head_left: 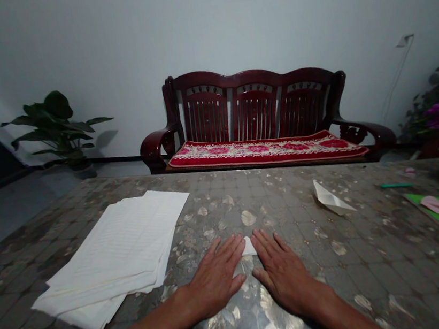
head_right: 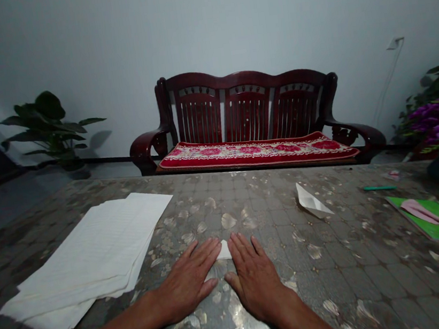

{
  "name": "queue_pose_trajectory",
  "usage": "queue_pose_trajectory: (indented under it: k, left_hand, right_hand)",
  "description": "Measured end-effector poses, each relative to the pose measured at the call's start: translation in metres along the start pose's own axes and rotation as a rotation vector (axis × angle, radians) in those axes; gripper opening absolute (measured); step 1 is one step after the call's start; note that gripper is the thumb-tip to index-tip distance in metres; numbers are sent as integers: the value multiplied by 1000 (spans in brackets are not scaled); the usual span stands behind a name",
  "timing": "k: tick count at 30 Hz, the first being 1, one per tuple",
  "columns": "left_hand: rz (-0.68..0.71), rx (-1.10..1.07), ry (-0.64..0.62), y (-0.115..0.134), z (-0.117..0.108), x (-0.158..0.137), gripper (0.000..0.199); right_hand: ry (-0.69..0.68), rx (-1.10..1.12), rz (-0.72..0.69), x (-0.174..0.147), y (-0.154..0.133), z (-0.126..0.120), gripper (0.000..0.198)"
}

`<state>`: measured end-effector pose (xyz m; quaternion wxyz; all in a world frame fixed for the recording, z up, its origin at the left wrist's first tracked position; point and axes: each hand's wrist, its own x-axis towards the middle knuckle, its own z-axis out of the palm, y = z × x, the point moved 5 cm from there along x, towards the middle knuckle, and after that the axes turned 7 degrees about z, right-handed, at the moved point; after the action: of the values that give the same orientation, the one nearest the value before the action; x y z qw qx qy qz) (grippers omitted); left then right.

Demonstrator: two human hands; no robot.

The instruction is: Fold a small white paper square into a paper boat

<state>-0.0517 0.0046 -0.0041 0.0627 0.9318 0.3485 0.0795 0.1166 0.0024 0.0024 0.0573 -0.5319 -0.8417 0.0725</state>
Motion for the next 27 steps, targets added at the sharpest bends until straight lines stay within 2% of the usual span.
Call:
queue_pose_trajectory:
  k: [6, 9, 13, 21, 27]
  left_hand:
    - [-27, 20, 23, -1, 3, -5, 65]
    - [-24, 35, 28, 0, 2, -4, 65]
    - [-19, 53, 26, 0, 1, -4, 65]
    - [-20, 54, 12, -1, 1, -5, 62]
    - [-52, 55, 22, -4, 3, -9, 61]
  right_hand:
    - [-30, 6, 41, -1, -1, -1, 66]
    - [28, 27, 67, 3, -9, 1, 65]
    - [84, 39, 2, 9, -22, 4, 69]
    - [3, 73, -15, 7, -14, 0, 69]
    - [8, 67, -14, 7, -13, 0, 67]
